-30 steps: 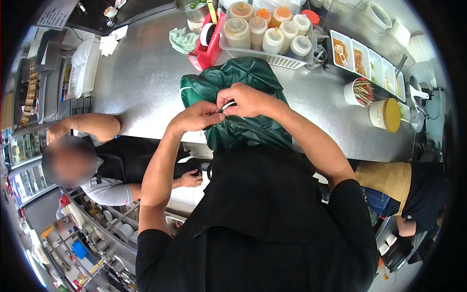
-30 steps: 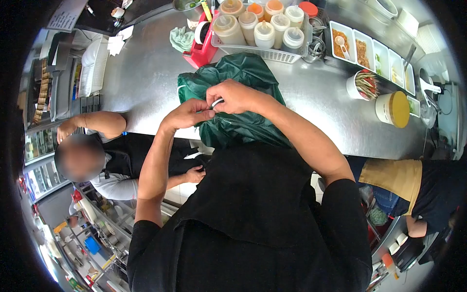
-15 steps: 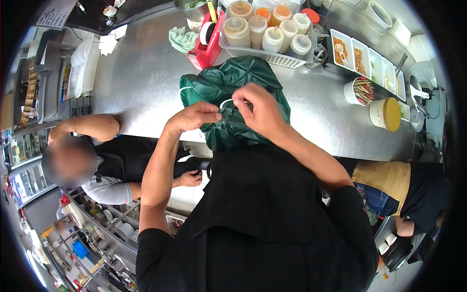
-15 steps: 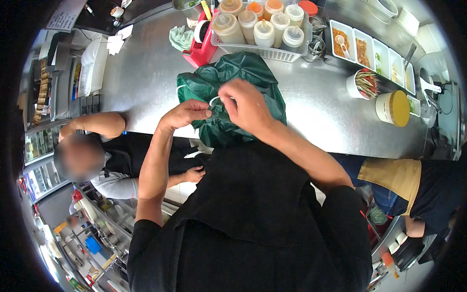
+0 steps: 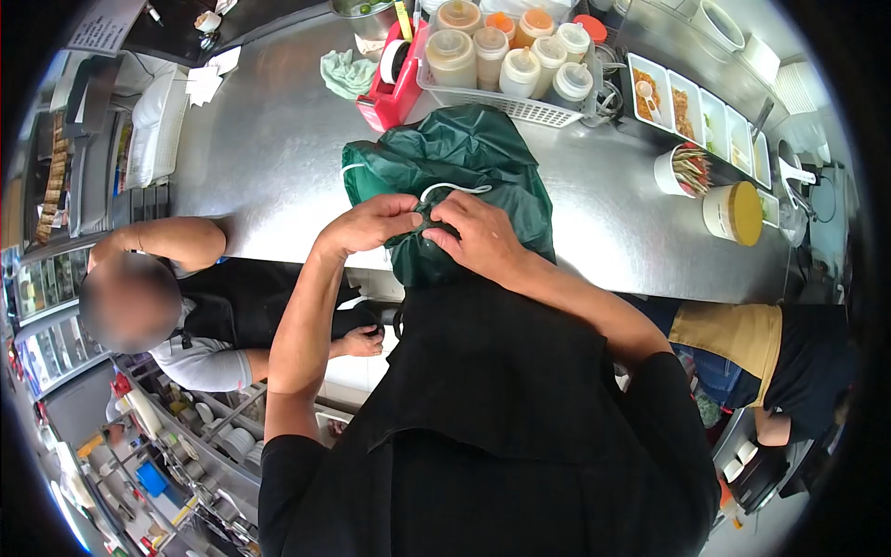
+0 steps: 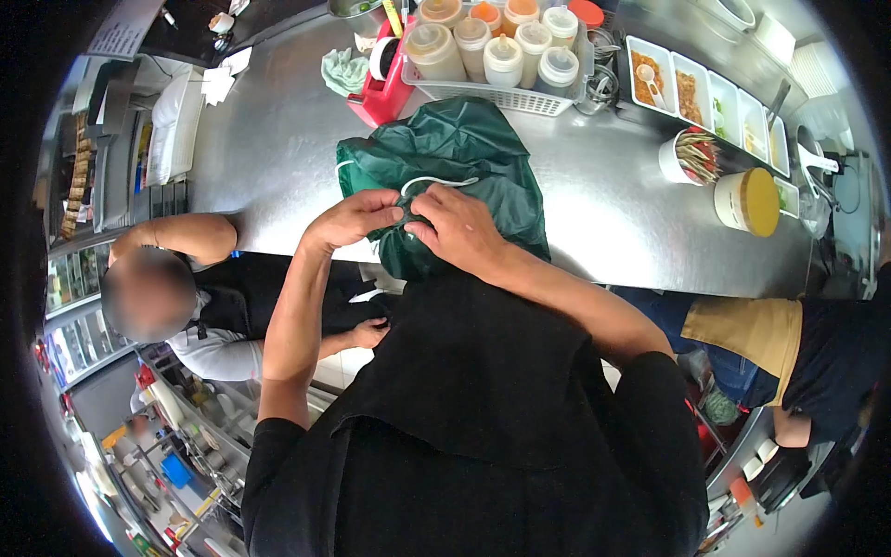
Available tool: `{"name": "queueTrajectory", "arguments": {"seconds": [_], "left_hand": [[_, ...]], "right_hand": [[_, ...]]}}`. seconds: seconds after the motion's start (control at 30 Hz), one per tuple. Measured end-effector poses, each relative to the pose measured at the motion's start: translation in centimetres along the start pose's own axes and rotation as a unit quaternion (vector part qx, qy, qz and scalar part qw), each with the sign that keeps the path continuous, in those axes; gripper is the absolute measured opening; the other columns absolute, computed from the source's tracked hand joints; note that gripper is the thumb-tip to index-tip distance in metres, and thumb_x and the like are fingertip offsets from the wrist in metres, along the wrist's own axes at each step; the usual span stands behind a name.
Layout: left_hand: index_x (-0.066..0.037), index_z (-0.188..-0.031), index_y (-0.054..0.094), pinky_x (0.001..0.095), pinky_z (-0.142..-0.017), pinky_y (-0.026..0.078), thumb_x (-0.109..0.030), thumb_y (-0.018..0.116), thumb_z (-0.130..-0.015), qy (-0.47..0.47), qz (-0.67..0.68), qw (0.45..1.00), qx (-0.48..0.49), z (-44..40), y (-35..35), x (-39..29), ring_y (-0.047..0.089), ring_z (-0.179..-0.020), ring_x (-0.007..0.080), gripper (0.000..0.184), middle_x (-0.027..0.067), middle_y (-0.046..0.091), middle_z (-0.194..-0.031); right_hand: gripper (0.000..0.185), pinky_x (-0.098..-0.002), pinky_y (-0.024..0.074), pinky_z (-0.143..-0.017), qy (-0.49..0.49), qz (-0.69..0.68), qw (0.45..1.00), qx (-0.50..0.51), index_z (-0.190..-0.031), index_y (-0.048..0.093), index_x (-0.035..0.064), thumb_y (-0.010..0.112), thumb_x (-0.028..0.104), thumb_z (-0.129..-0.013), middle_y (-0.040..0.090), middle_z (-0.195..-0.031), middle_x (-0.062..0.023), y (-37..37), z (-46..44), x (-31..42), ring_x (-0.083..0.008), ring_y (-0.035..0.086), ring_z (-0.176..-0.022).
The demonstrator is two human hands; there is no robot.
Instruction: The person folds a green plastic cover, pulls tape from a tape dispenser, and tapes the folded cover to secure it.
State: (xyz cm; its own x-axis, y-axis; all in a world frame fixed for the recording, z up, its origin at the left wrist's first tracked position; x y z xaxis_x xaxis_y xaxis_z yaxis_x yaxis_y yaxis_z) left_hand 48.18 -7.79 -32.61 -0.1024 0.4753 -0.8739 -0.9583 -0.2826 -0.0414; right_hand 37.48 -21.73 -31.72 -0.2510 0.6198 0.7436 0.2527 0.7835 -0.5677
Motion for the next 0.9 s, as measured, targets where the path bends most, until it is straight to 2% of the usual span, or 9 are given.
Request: {"name": "queueTrajectory", "arguments": {"seconds": [0.13, 0.23, 0.33, 0.4, 0.5, 0.6, 0.73, 0.87, 0.9], "left_hand": [[-0.01, -0.072, 0.05, 0.0233, -0.052, 0.027, -0.02, 0.056, -0.096, -0.013, 0.02, 1.0, -0.003, -0.1, -0.2, 0.9, 0.03, -0.062, 0.0018, 0.027, -0.0114, 0.035, -0.068], [-0.007, -0.084, 0.058, 0.0206, -0.057, 0.029, -0.02, 0.056, -0.097, -0.014, 0.012, 1.0, 0.017, -0.3, -0.3, 1.4, 0.034, -0.068, 0.0009, 0.018, -0.0121, 0.042, -0.075], [-0.007, -0.085, 0.059, 0.0203, -0.057, 0.029, -0.021, 0.056, -0.097, -0.04, 0.012, 0.999, 0.02, -0.4, -0.5, 1.6, 0.034, -0.068, 0.0006, 0.019, -0.0127, 0.042, -0.075], [-0.008, -0.085, 0.059, 0.0201, -0.058, 0.028, -0.022, 0.057, -0.097, -0.048, 0.022, 0.998, 0.031, -0.5, -0.4, 1.8, 0.034, -0.068, 0.0005, 0.019, -0.0132, 0.042, -0.075], [-0.01, -0.072, 0.051, 0.0223, -0.054, 0.026, -0.023, 0.056, -0.097, -0.019, 0.028, 0.999, 0.028, -0.6, 0.2, 1.0, 0.03, -0.063, 0.0021, 0.028, -0.0125, 0.036, -0.068], [-0.01, -0.075, 0.052, 0.0217, -0.054, 0.026, -0.024, 0.055, -0.097, -0.001, 0.051, 0.998, 0.043, -1.0, 0.5, 1.7, 0.03, -0.064, 0.0017, 0.026, -0.0127, 0.037, -0.07], [-0.008, -0.085, 0.058, 0.0194, -0.06, 0.032, -0.02, 0.055, -0.098, -0.033, 0.056, 0.996, 0.062, -1.1, 0.6, 1.0, 0.036, -0.07, -0.0002, 0.018, -0.0132, 0.045, -0.076], [-0.01, -0.08, 0.055, 0.0205, -0.055, 0.028, -0.021, 0.053, -0.098, -0.011, 0.009, 0.999, 0.042, -1.1, 0.9, -0.9, 0.032, -0.064, 0.0014, 0.022, -0.0119, 0.04, -0.07], [-0.009, -0.08, 0.055, 0.0203, -0.055, 0.028, -0.02, 0.053, -0.098, -0.007, 0.019, 0.999, 0.03, -1.4, 0.9, -0.8, 0.033, -0.064, 0.0012, 0.02, -0.0114, 0.041, -0.07]], "right_hand": [[0.029, -0.0379, 0.0499, -0.065, 0.012, -0.063, 0.998, 0.022, -0.093, 0.059, 0.0065, 0.078, 0.02, -0.074, 0.059, -0.086, -0.0074, -0.7, 0.3, 0.2, -0.0278, 0.062, -0.077], [0.033, -0.0383, 0.0498, -0.066, -0.01, -0.015, 1.0, 0.006, -0.095, 0.059, 0.0072, 0.079, 0.021, -0.072, 0.059, -0.086, -0.0073, -0.7, 0.5, 0.3, -0.0273, 0.062, -0.078], [0.039, -0.0416, 0.0491, -0.072, 0.0, -0.018, 1.0, 0.013, -0.098, 0.057, 0.0069, 0.078, 0.024, -0.071, 0.058, -0.092, -0.0094, -0.3, 0.4, 0.1, -0.0326, 0.061, -0.084], [0.04, -0.0384, 0.0491, -0.067, -0.014, -0.02, 1.0, 0.008, -0.099, 0.058, 0.0077, 0.08, 0.024, -0.07, 0.059, -0.088, -0.0073, -0.5, 0.5, 0.2, -0.0274, 0.061, -0.079], [0.041, -0.0395, 0.0479, -0.072, -0.001, -0.031, 0.999, 0.027, -0.101, 0.059, 0.0074, 0.08, 0.025, -0.069, 0.059, -0.088, -0.0077, -1.3, 1.2, 0.0, -0.0284, 0.061, -0.083], [0.035, -0.0401, 0.0452, -0.076, 0.011, 0.015, 1.0, 0.002, -0.101, 0.061, 0.0075, 0.077, 0.021, -0.073, 0.058, -0.088, -0.0085, -2.9, 2.8, -0.4, -0.03, 0.059, -0.087], [0.018, -0.04, 0.0429, -0.07, 0.047, 0.1, 0.994, 0.015, -0.088, 0.062, 0.0059, 0.072, 0.016, -0.077, 0.057, -0.084, -0.0085, -4.1, 3.9, -1.4, -0.0305, 0.056, -0.079], [0.018, -0.0387, 0.0431, -0.067, 0.051, 0.073, 0.996, 0.026, -0.079, 0.057, 0.0033, 0.072, 0.013, -0.077, 0.055, -0.074, -0.0098, -6.6, 2.6, -1.2, -0.0297, 0.056, -0.07], [0.018, -0.0382, 0.0431, -0.064, 0.096, 0.016, 0.995, 0.033, -0.079, 0.057, 0.0025, 0.072, 0.011, -0.077, 0.055, -0.074, -0.01, -7.3, 2.3, -1.3, -0.0292, 0.056, -0.069]]}}
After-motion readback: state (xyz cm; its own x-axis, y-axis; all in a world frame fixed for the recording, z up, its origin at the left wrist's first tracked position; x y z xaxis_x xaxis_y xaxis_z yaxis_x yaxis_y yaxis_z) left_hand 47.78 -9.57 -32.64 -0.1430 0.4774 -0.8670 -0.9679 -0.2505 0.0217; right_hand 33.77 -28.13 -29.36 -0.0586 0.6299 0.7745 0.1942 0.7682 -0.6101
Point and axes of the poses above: each hand's wrist, its own z-axis away from the middle knuckle, its own y-axis out of the palm, x = y × z, the point moved 4 cm from there along -z, towards the middle knuckle
